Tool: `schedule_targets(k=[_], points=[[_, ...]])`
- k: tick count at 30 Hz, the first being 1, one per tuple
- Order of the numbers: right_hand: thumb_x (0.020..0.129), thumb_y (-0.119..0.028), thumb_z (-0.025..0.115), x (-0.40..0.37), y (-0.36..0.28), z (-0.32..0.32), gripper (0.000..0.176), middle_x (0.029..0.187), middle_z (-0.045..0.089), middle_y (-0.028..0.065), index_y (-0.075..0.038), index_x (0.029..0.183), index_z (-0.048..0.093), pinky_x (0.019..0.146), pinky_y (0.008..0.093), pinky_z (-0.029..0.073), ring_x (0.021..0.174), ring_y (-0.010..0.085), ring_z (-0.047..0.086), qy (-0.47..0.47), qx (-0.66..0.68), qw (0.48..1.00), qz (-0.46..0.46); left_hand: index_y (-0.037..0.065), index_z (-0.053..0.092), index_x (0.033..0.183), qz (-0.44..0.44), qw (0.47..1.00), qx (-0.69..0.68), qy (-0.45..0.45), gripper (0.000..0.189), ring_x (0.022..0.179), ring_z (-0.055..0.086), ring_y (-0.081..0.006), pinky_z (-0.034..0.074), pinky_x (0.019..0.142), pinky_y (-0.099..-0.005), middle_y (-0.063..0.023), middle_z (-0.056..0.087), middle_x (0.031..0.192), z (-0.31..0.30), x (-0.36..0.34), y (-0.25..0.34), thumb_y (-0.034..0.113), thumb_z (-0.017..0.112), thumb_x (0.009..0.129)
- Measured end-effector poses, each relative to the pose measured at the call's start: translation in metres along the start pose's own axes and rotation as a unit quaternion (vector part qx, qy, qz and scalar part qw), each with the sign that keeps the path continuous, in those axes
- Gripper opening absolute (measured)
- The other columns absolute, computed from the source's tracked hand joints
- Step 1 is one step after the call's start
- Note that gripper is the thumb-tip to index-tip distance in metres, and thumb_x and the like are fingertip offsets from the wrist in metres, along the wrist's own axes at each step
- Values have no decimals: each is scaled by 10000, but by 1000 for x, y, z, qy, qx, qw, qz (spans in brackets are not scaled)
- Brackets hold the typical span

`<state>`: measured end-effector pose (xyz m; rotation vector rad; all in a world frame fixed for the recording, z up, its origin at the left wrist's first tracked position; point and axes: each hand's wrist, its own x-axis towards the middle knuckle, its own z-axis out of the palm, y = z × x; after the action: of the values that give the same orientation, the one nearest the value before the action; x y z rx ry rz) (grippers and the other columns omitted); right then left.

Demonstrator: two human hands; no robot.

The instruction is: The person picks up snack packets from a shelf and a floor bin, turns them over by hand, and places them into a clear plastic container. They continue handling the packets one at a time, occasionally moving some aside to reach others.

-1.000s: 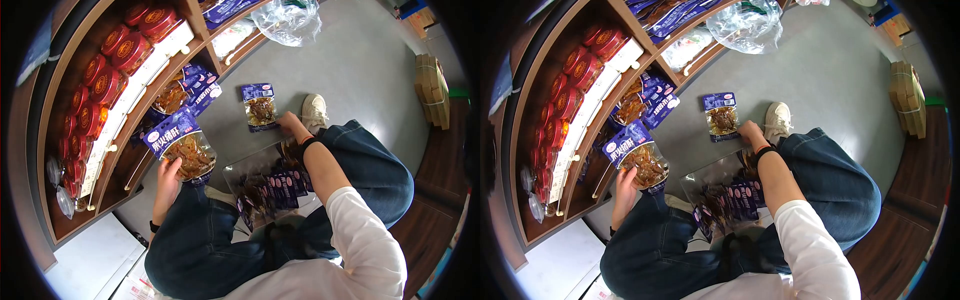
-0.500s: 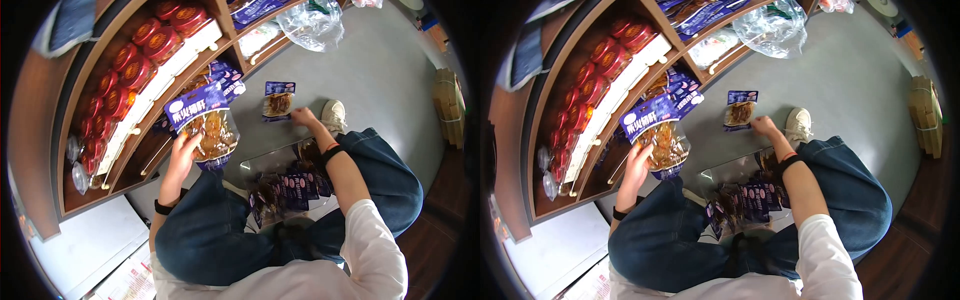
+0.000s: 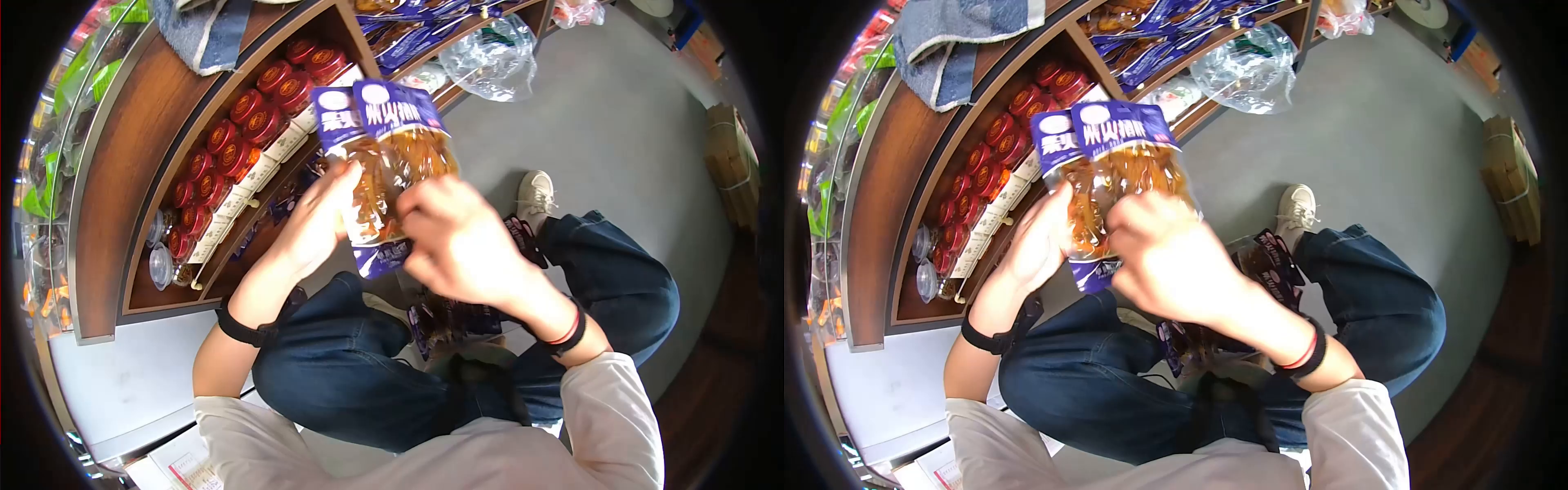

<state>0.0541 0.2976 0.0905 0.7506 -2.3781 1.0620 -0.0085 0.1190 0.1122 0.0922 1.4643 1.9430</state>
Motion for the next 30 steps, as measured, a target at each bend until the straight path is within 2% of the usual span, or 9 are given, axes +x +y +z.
schedule_targets(k=[3, 4, 9, 15, 17, 21, 25, 28, 30], points=[[580, -89, 596, -11, -6, 16, 143, 849, 509, 57, -27, 709, 586, 779, 356, 387, 817, 246, 488, 18, 15, 998, -63, 27, 417, 1193, 15, 998, 19, -63, 394, 977, 529, -117, 462, 806, -270, -63, 533, 1084, 25, -6, -15, 324, 391, 935], [572, -67, 583, -14, -12, 15, 143, 852, 519, 60, -31, 710, 601, 767, 355, 387, 809, 241, 490, 11, 25, 998, -50, 22, 416, 1181, 23, 985, 134, -104, 416, 973, 508, -102, 442, 804, -249, -64, 525, 1070, 24, -5, -16, 338, 449, 914], [549, -36, 571, -35, 6, 50, 64, 727, 528, 55, -49, 612, 574, 754, 351, 394, 764, 232, 493, 84, 95, 990, -68, 61, 381, 1207, 20, 994, 65, -89, 381, 1038, 483, -116, 415, 859, -270, -48, 491, 1106, 21, -5, -56, 210, 517, 884], [620, 36, 521, -42, 26, 37, 103, 707, 557, 71, -53, 654, 559, 707, 352, 436, 775, 254, 540, 43, 213, 976, -11, 49, 460, 1139, -39, 999, 4, 32, 316, 854, 570, -93, 492, 706, -238, -34, 567, 970, 10, -2, -72, 270, 463, 913], [664, 71, 462, -44, 46, 17, 160, 781, 613, 67, -30, 723, 571, 753, 320, 444, 806, 227, 569, 80, 127, 988, 36, 69, 463, 1142, -22, 998, -3, 59, 300, 896, 585, -121, 518, 705, -273, -40, 567, 1022, 11, -3, -61, 261, 464, 911], [779, -103, 575, -73, 82, -15, 180, 878, 607, 114, -1, 921, 533, 762, 316, 451, 880, 211, 585, -164, 54, 946, 273, 85, 471, 1143, 43, 995, -9, 86, 308, 983, 557, -154, 505, 745, -326, -53, 551, 1089, -16, -2, -52, 252, 500, 887], [727, -451, 627, -141, 82, -10, 659, 1128, 526, 191, -1, 1182, 470, 873, 384, 421, 1027, 326, 522, -510, -31, 826, 240, 32, 409, 1224, 50, 993, -43, 100, 439, 1073, 509, -184, 412, 899, -334, -80, 503, 1191, -35, -2, -43, 280, 507, 875], [663, -554, 641, -200, 62, 29, 995, 1265, 388, 246, 3, 1352, 188, 916, 443, 387, 1128, 395, 431, -573, -45, 796, 189, 34, 376, 1246, 67, 989, -65, 110, 425, 1105, 491, -189, 418, 905, -321, -93, 481, 1216, -38, -6, -37, 267, 450, 898], [652, -555, 652, -224, 51, 56, 1041, 1291, 337, 268, -13, 1367, 126, 924, 457, 375, 1121, 418, 426, -558, -140, 802, 156, 51, 379, 1249, 63, 988, -58, 125, 414, 1112, 486, -184, 418, 901, -321, -82, 476, 1226, -41, -7, -36, 260, 448, 899]])
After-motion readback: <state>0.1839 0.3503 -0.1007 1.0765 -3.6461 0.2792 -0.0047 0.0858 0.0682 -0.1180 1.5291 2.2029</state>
